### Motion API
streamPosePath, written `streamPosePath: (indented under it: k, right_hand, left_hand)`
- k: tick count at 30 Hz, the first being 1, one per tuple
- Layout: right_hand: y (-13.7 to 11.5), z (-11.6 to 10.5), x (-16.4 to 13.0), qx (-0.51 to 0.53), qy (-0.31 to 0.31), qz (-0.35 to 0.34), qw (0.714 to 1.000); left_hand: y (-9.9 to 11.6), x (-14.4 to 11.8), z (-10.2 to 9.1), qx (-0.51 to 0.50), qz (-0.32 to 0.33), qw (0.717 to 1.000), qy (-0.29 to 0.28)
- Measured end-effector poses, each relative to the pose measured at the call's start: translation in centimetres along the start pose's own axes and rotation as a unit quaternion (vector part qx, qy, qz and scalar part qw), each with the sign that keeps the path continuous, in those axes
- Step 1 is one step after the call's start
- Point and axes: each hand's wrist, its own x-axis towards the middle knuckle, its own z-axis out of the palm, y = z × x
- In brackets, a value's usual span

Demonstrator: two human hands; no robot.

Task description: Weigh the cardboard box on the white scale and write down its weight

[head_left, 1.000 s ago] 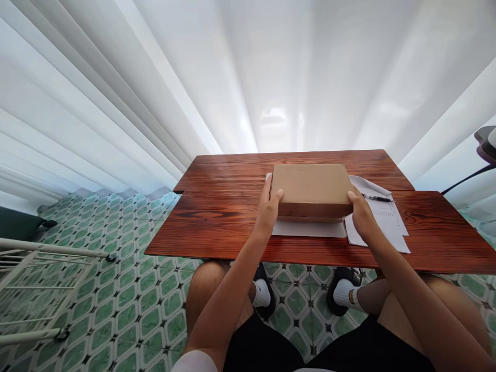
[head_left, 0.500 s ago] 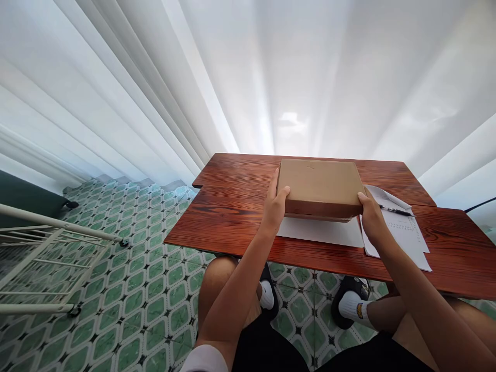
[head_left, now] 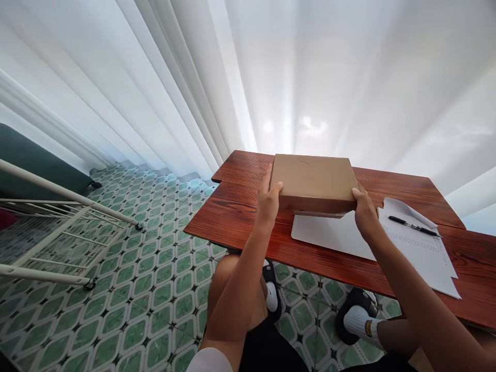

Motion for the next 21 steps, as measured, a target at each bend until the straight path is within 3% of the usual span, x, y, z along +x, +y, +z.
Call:
streamPosePath:
  k: [6, 13, 21]
  right_hand:
    - [-0.9, 3.1, 1.5, 0.016, -0.022, -0.013, 1.0]
    - [-1.7, 6.1, 2.5, 0.012, -0.05, 0.006, 0.999]
    - [-1.6, 9.1, 2.8, 0.013, -0.103, 0.01, 0.994]
  left_hand:
    - [0.2, 1.3, -2.3, -0.01, 0.012, 0.999, 0.042]
    - [0.6, 2.1, -5.0, -0.018, -0.023, 0.996, 0.084]
    - [-0.6, 3.2, -8.1, -0.035, -0.03, 0.993, 0.11]
